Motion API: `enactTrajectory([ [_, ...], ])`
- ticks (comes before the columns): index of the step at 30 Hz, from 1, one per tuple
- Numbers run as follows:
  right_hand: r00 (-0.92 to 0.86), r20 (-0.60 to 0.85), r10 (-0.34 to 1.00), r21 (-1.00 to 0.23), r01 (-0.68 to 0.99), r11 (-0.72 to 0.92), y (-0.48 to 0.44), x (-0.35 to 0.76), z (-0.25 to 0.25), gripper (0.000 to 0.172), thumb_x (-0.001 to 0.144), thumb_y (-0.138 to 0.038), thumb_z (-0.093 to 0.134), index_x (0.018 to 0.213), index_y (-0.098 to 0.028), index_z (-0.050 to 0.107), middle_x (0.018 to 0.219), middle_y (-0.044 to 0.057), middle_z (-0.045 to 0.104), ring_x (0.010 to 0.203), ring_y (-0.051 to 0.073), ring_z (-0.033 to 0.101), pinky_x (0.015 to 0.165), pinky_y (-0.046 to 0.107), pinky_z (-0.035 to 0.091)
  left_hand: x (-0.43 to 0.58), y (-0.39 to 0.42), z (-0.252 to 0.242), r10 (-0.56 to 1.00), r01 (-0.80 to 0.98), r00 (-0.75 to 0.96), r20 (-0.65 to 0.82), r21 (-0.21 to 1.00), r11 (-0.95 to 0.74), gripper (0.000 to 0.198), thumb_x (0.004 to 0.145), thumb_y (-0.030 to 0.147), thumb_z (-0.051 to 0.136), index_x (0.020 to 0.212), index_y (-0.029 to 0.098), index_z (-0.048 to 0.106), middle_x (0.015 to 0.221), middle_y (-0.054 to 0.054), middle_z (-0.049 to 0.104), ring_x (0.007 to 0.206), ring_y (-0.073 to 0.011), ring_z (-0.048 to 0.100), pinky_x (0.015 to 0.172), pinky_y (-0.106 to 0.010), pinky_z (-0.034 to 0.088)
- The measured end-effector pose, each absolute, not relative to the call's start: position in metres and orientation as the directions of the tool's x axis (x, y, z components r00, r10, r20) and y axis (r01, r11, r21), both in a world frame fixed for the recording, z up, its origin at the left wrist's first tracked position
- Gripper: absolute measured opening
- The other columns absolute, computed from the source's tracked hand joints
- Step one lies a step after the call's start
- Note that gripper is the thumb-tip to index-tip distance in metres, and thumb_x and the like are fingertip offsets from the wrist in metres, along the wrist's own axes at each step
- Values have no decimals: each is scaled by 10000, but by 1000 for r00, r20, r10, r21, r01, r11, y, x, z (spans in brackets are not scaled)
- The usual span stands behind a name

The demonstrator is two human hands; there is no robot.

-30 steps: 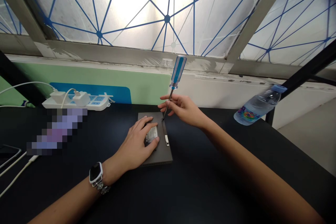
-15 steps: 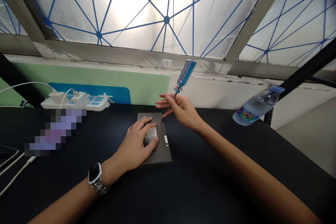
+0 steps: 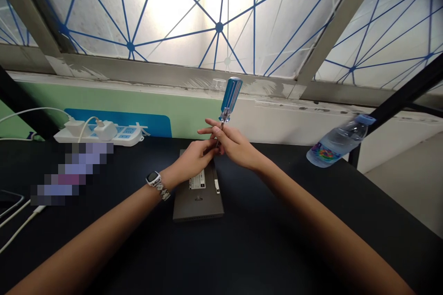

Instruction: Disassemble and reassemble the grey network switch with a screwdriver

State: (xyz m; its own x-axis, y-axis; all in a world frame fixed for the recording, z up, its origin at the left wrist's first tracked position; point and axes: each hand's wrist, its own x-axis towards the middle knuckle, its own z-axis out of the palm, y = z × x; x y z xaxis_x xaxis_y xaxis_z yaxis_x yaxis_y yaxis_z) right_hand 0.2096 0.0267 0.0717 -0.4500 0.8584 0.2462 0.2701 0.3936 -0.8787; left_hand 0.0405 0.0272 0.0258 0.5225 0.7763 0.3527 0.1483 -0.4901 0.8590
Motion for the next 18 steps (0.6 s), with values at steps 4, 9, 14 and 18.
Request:
enactTrajectory([
  [4, -401, 291, 868, -829, 347, 438, 29, 215, 71, 410, 1052, -430, 439, 1350, -209, 616, 1346, 112, 657, 945, 189, 691, 720, 308, 589, 46, 34, 14, 792, 36, 476, 383, 891, -453, 227, 984, 288, 598, 1059, 151, 762, 1062, -105, 790, 996, -248, 744, 942, -383, 572],
  [9, -311, 408, 858, -794, 343, 502, 34, 220, 70, 256, 898, -431, 709, 881, -188, 628, 862, 39, 702, 691, 157, 658, 570, 270, 548, 47, 32, 6, 871, 44, 342, 354, 919, -391, 198, 910, 307, 701, 973, 149, 803, 958, -93, 815, 946, -266, 763, 875, -374, 597],
  [14, -268, 337, 903, -905, 174, 389, 35, 223, 70, 404, 747, -473, 859, 726, -187, 574, 631, 6, 676, 526, 152, 662, 501, 267, 552, 48, 31, 7, 895, 101, 285, 344, 918, -384, 185, 892, 332, 720, 944, 187, 823, 950, -63, 824, 964, -276, 762, 858, -375, 598],
  [18, -326, 304, 895, -925, 126, 359, 33, 223, 70, 352, 783, -458, 841, 783, -150, 670, 611, 24, 695, 561, 177, 710, 572, 296, 611, 49, 31, 6, 903, 67, 247, 351, 924, -377, 187, 857, 352, 761, 853, 168, 794, 876, -60, 807, 875, -250, 756, 783, -339, 589],
])
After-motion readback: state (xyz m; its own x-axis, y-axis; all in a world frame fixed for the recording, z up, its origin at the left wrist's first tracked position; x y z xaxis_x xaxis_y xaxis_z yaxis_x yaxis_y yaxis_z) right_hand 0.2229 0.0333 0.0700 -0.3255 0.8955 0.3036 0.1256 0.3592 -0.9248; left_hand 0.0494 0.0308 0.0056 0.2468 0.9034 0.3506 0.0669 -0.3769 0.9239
